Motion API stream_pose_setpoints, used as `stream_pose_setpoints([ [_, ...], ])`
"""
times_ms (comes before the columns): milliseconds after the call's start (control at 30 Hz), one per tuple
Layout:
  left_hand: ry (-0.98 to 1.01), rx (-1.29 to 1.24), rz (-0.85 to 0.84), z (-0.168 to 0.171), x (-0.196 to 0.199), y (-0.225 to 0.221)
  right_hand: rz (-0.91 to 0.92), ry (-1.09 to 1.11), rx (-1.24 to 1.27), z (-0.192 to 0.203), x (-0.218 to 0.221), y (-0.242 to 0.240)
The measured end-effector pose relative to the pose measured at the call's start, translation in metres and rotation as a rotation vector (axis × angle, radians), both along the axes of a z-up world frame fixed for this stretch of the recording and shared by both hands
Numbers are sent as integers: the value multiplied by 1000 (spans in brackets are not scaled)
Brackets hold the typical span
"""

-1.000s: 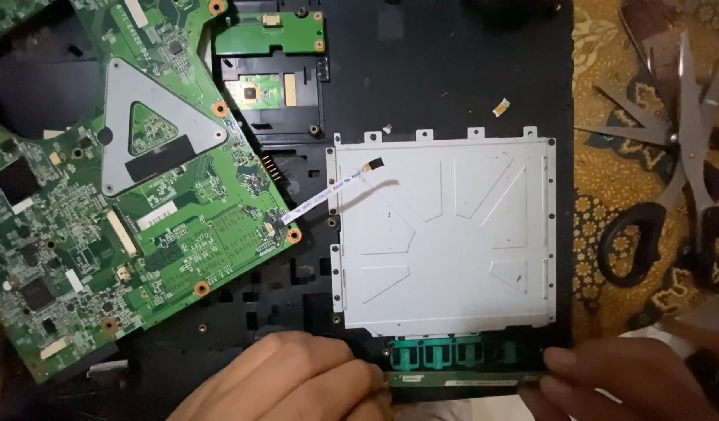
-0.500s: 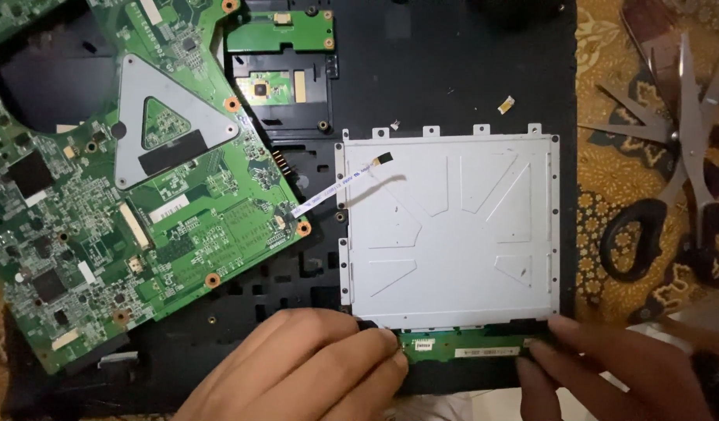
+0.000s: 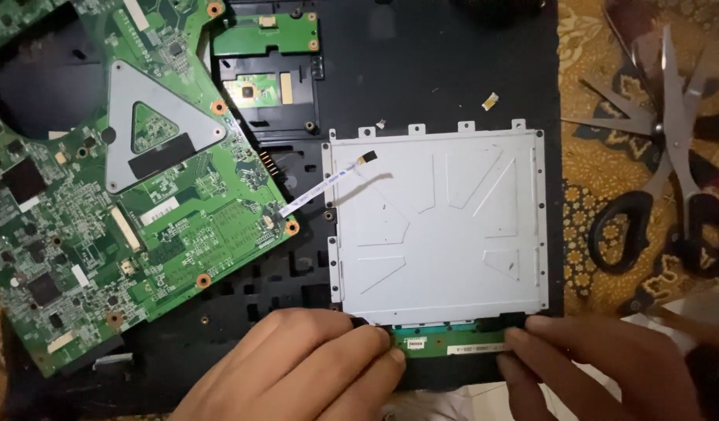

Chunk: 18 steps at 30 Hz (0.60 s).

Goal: Connecting ribbon cables to small PCB modules and installing them into a laptop chassis during assembly.

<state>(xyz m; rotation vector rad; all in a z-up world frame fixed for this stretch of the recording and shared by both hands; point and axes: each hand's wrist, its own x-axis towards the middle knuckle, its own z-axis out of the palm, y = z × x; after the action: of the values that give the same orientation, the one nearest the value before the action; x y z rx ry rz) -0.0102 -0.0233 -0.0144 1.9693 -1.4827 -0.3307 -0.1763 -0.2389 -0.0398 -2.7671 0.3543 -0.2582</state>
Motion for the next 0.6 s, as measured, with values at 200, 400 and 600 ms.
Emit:
stream_pose_setpoints([
  [200, -37, 42, 15, 2, -5, -2, 98, 29, -33, 0, -1, -12],
  [400, -62, 109, 71, 2, -14, -6, 134, -8, -31, 1, 0, -13],
  [600, -186, 129, 130, 4, -16, -8, 63, 17, -120, 5, -2, -1],
])
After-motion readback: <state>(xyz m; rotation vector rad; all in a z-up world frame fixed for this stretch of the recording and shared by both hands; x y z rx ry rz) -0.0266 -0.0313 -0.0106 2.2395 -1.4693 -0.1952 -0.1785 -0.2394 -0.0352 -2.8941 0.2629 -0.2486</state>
